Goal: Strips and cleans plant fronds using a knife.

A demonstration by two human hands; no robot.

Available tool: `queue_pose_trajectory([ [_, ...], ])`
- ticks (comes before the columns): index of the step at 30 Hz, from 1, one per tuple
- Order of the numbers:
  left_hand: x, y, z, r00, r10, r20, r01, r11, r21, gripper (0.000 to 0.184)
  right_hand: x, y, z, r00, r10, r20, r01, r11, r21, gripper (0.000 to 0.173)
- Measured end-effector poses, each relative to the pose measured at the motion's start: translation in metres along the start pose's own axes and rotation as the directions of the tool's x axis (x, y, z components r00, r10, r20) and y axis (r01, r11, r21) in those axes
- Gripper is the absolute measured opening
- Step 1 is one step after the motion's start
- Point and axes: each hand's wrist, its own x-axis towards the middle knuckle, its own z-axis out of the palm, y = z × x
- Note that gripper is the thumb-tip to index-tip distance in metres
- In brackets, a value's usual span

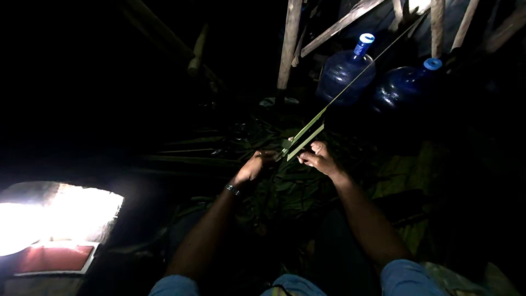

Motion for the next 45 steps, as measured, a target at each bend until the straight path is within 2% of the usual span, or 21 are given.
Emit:
queue_pose_trajectory([
  [5,-0.003,0.004,0.004,1.000,-0.003,-0.007,0.003,1.000,-0.001,0.022,-0.001,0.003,0.002,0.997,-0.056,-0.055,0.052,0.996,-0.066,0.012],
  [8,-0.004,0.005,0.005,0.998,-0.063,-0.030,0.063,0.998,0.000,0.020,-0.001,0.000,-0.008,0.972,-0.023,-0.235,-0.008,0.992,-0.129,0.013],
  [11,-0.005,0.006,0.004,0.994,-0.100,-0.042,0.102,0.994,0.042,0.019,0.001,-0.011,-0.038,0.911,0.045,-0.411,-0.061,0.998,-0.026,0.036],
  [14,-0.004,0.005,0.004,0.991,-0.117,-0.071,0.123,0.989,0.088,0.019,0.001,-0.014,-0.066,0.808,0.134,-0.573,-0.040,0.984,0.174,0.033],
  [15,-0.002,0.004,0.005,0.990,-0.115,-0.085,0.123,0.989,0.088,0.019,-0.001,-0.013,-0.070,0.802,0.130,-0.583,-0.028,0.983,0.180,0.034],
  [17,0.004,-0.001,0.006,0.989,-0.088,-0.121,0.096,0.994,0.058,0.021,-0.004,-0.015,-0.065,0.851,0.102,-0.516,-0.041,0.991,0.128,0.041],
  [20,0.012,-0.009,0.005,0.986,-0.055,-0.157,0.064,0.997,0.050,0.023,-0.006,-0.008,-0.038,0.952,0.168,-0.255,-0.152,0.985,0.079,0.046],
  [22,0.015,-0.011,0.007,0.986,-0.051,-0.158,0.053,0.999,0.010,0.023,-0.005,-0.005,-0.014,0.959,0.277,-0.052,-0.271,0.958,0.095,0.047],
  [24,0.014,-0.011,0.008,0.987,-0.068,-0.145,0.063,0.997,-0.040,0.020,-0.001,-0.003,0.007,0.935,0.341,0.100,-0.353,0.924,0.148,0.043],
  [26,0.012,-0.012,0.009,0.991,-0.084,-0.106,0.074,0.993,-0.097,0.018,0.002,-0.001,0.021,0.922,0.351,0.162,-0.382,0.889,0.251,0.039],
  [29,0.009,-0.013,0.011,0.993,-0.109,-0.044,0.101,0.983,-0.151,0.022,0.001,-0.002,0.027,0.927,0.340,0.157,-0.374,0.858,0.352,0.033],
  [34,0.016,-0.021,-0.002,0.986,-0.035,0.160,0.062,0.985,-0.163,0.024,0.002,0.002,0.016,0.963,0.236,0.130,-0.264,0.922,0.283,0.007],
  [37,0.018,-0.024,-0.006,0.953,-0.018,0.302,0.117,0.942,-0.314,0.028,0.002,0.001,0.011,0.985,0.143,0.097,-0.158,0.972,0.172,0.008],
  [40,0.016,-0.021,-0.009,0.913,-0.081,0.401,0.283,0.833,-0.476,0.034,0.003,0.002,0.007,1.000,0.026,-0.003,-0.026,0.997,0.067,0.010],
  [42,0.014,-0.017,-0.008,0.909,-0.115,0.400,0.317,0.814,-0.487,0.032,0.003,0.002,0.002,0.999,-0.010,-0.036,0.012,0.999,0.047,0.009],
  [45,0.015,-0.016,-0.009,0.906,-0.115,0.406,0.301,0.851,-0.431,0.030,0.004,0.005,-0.001,0.997,-0.034,-0.075,0.037,0.998,0.041,0.009],
])
